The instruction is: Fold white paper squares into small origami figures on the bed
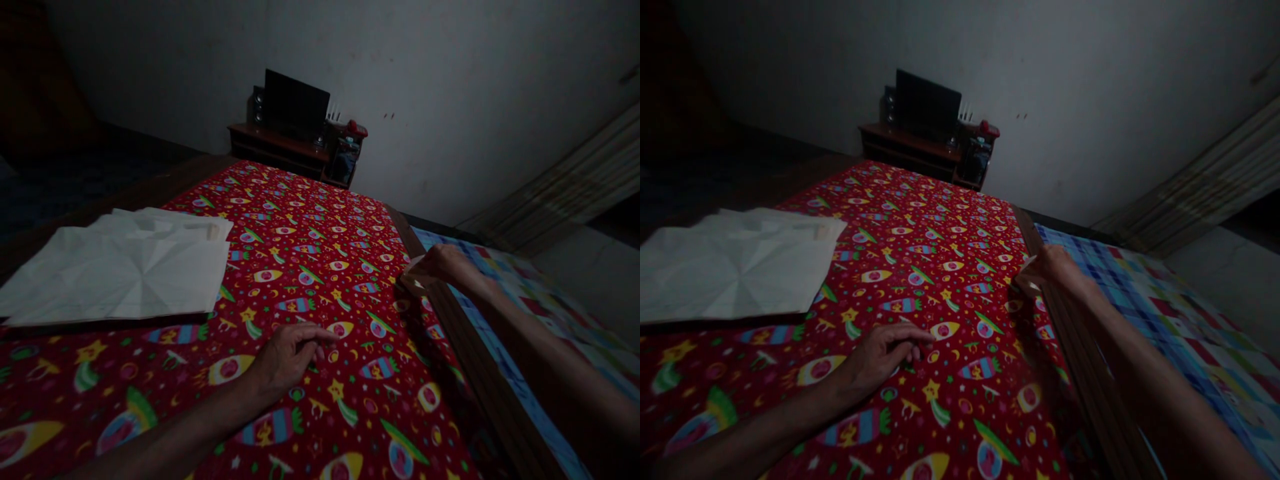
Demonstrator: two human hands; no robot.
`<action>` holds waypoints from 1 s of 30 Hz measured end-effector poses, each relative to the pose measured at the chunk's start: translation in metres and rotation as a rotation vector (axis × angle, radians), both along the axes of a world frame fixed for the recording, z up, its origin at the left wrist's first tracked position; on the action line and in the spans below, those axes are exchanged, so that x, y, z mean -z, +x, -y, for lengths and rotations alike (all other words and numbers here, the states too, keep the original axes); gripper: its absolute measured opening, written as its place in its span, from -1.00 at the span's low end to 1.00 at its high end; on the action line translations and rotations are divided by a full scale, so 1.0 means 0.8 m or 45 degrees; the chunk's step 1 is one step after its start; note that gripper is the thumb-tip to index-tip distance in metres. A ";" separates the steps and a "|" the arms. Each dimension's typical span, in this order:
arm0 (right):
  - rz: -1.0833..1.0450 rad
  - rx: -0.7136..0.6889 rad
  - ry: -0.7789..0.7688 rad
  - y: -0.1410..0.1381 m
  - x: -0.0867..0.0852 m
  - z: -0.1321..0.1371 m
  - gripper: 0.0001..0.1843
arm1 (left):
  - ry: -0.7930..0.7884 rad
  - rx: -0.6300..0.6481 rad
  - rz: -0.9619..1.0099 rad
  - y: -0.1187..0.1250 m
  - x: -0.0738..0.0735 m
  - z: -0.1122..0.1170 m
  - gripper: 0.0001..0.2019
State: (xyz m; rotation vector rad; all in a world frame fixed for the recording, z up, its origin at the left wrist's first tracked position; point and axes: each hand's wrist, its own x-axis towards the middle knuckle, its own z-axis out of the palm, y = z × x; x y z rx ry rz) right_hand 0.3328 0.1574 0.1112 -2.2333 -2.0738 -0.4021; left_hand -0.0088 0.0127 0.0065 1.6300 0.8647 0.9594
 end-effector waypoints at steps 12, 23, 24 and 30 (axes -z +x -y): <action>0.332 -0.137 -0.230 0.009 0.019 0.003 -0.78 | 0.003 0.001 -0.018 -0.001 0.000 0.001 -0.64; 0.296 -0.050 -0.240 0.024 0.023 0.005 -0.81 | -0.003 0.029 -0.033 -0.001 -0.002 0.002 -0.65; 0.284 -0.046 -0.237 0.024 0.024 0.003 -0.81 | -0.004 0.028 -0.035 0.000 -0.003 0.003 -0.65; 0.206 -0.086 -0.219 0.018 0.026 0.002 -0.84 | 0.007 0.039 -0.039 0.000 -0.004 0.003 -0.65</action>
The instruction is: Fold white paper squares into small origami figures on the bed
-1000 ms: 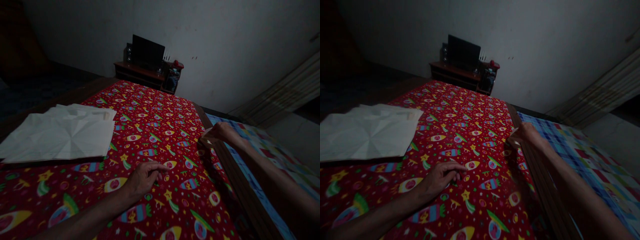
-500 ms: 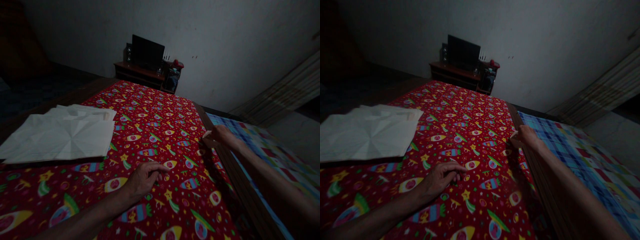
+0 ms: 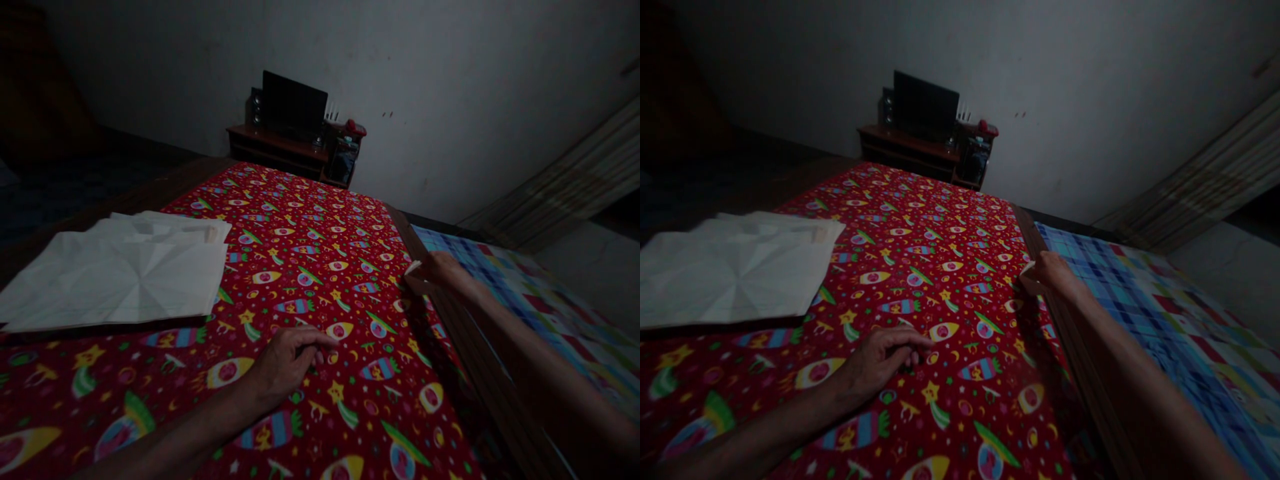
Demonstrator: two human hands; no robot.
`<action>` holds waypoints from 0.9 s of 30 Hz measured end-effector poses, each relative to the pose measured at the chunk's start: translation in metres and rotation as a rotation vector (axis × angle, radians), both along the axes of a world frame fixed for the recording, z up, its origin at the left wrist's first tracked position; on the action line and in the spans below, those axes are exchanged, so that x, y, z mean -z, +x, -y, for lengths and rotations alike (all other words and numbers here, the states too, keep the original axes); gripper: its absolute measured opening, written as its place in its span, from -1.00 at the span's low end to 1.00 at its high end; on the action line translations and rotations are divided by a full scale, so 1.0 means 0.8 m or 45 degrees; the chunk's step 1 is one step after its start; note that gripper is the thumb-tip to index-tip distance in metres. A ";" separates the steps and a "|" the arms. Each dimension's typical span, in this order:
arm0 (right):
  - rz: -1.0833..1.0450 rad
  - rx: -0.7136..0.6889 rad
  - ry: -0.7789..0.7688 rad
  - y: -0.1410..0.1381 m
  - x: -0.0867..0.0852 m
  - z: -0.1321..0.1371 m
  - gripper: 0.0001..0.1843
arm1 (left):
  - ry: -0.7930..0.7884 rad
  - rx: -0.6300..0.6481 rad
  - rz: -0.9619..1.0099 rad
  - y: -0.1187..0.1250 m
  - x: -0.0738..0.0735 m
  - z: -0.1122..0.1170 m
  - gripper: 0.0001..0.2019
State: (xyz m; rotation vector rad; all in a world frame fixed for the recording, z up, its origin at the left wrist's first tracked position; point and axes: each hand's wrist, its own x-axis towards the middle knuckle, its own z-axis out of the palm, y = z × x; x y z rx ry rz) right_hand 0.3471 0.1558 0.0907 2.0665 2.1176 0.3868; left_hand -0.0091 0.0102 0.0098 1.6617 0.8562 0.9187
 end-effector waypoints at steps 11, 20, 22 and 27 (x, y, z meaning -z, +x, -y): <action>-0.144 0.141 0.181 -0.003 0.017 0.044 -0.74 | -0.004 0.008 -0.016 0.000 0.002 -0.001 -0.66; -0.206 0.272 0.253 -0.003 0.026 0.051 -0.67 | 0.026 0.034 0.030 0.002 0.001 0.002 -0.66; -0.218 0.278 0.253 -0.003 0.026 0.052 -0.65 | 0.024 0.032 0.037 0.002 0.000 0.003 -0.67; -0.240 0.260 0.249 -0.004 0.030 0.054 -0.63 | 0.017 0.036 0.030 0.001 -0.002 0.003 -0.67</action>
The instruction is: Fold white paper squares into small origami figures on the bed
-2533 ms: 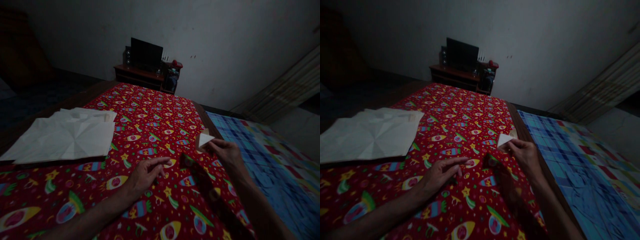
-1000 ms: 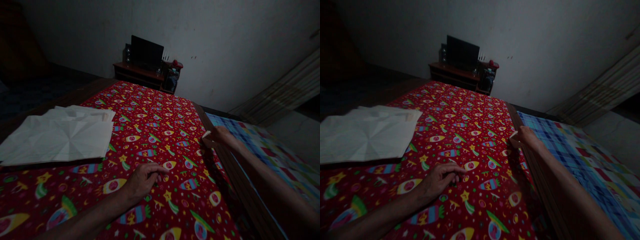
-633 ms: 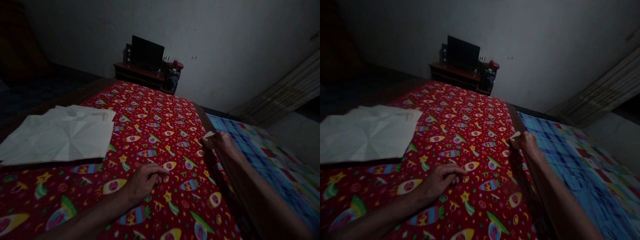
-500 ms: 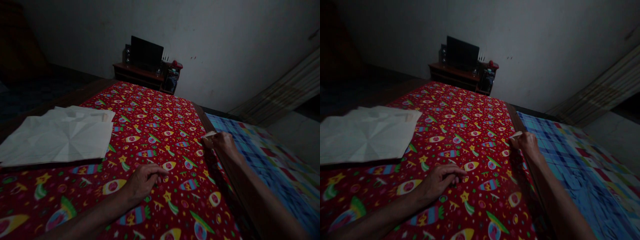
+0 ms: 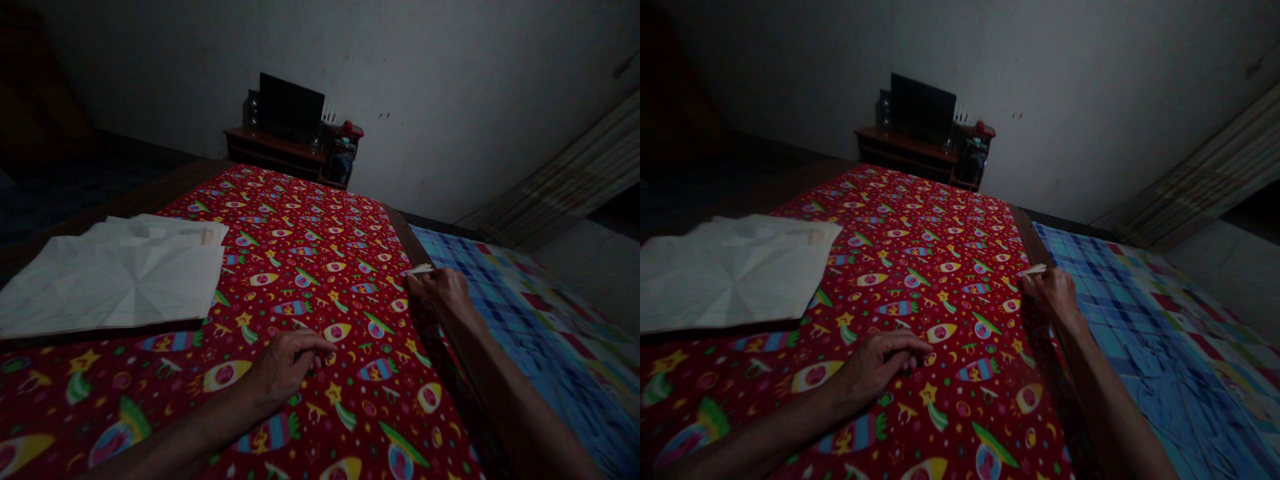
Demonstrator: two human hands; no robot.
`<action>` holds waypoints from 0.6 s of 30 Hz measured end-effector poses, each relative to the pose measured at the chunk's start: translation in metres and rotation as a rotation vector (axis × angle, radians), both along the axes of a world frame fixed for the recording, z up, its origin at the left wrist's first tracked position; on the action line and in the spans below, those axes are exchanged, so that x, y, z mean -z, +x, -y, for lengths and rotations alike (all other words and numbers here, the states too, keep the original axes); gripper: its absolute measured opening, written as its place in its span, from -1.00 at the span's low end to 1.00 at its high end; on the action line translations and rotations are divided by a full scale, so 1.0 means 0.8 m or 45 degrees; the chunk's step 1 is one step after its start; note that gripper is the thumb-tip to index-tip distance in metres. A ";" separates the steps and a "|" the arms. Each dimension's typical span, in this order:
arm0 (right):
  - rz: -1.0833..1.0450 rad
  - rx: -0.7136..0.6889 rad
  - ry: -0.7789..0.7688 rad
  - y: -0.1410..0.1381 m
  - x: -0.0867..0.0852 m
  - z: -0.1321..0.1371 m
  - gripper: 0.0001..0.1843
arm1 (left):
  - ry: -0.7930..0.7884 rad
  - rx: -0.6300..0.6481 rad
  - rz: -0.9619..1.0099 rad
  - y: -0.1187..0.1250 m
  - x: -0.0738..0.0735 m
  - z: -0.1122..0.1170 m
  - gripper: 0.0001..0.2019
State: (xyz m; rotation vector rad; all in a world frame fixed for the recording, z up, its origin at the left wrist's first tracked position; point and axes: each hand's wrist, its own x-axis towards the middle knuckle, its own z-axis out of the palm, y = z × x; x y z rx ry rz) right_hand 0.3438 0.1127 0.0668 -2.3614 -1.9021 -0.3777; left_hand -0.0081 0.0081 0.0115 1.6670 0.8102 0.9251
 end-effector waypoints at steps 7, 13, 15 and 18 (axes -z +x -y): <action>-0.008 -0.121 -0.092 -0.002 0.000 -0.004 -0.69 | 0.000 0.006 -0.008 0.002 0.000 0.001 -0.67; -0.034 -0.327 -0.238 0.007 -0.012 -0.011 -0.74 | 0.042 0.065 -0.090 -0.005 -0.002 -0.010 -0.64; -0.061 -0.416 -0.294 0.010 -0.017 -0.008 -0.74 | 0.124 0.096 -0.183 -0.001 -0.016 -0.032 -0.64; -0.107 -0.519 -0.353 0.010 -0.026 0.000 -0.74 | 0.321 0.009 -0.320 0.027 -0.044 -0.085 -0.68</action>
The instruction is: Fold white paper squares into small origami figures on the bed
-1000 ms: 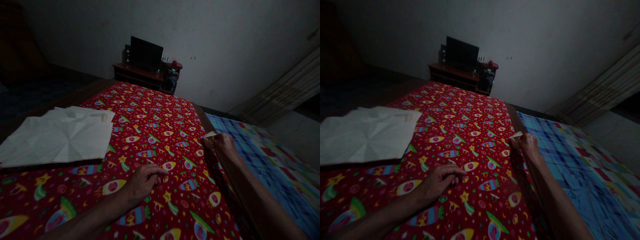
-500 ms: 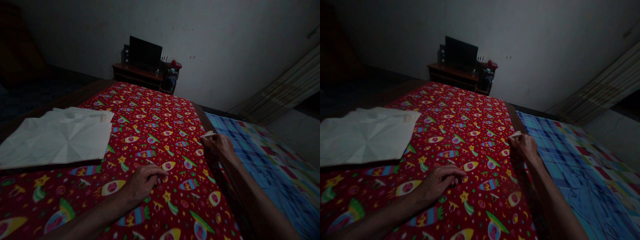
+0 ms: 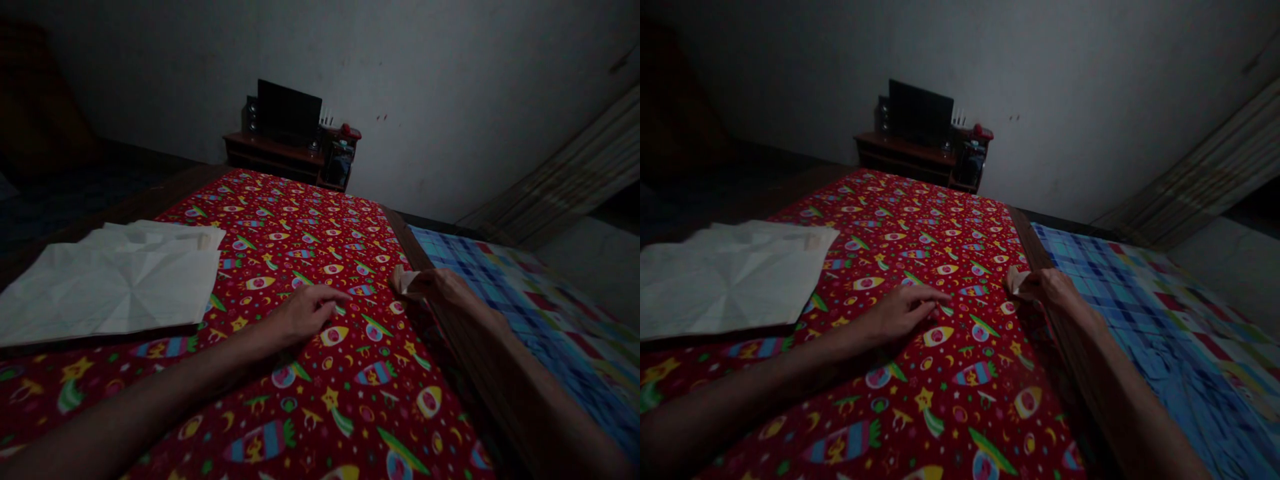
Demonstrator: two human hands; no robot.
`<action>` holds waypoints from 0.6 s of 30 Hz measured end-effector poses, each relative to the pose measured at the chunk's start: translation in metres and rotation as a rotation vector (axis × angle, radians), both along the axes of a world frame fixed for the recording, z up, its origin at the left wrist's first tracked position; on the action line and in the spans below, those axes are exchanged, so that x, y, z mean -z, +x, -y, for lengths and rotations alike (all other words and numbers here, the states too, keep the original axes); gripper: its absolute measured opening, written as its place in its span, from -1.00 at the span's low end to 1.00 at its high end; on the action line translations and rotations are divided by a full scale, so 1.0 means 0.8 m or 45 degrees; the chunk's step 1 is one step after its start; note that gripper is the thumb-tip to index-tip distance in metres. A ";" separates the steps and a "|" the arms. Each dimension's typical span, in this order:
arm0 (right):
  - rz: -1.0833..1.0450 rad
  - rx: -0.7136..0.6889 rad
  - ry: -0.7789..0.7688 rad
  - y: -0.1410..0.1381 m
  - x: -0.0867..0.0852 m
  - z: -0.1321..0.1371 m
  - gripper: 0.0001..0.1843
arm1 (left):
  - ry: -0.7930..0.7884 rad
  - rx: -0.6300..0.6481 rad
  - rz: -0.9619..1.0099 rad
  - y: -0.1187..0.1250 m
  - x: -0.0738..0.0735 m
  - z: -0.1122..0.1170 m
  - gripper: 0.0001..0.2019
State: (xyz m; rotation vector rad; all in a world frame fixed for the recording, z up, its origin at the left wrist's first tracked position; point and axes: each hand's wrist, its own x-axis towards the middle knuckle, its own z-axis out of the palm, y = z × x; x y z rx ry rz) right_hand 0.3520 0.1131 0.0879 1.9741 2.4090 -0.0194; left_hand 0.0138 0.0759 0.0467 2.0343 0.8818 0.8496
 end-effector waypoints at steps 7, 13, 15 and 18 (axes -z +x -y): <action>0.032 -0.176 -0.057 -0.024 -0.006 0.011 -0.75 | 0.132 -0.190 -0.022 0.146 -0.007 -0.111 -0.69; 0.120 -0.110 -0.044 -0.028 0.010 0.015 -0.76 | 0.002 -0.127 -0.076 0.195 0.022 -0.125 -0.63; 0.147 -0.104 -0.030 -0.027 0.013 0.016 -0.78 | 0.004 -0.085 -0.062 0.193 0.025 -0.124 -0.60; 0.189 -0.117 -0.005 -0.032 0.016 0.017 -0.82 | 0.024 -0.007 -0.024 0.188 0.026 -0.121 -0.56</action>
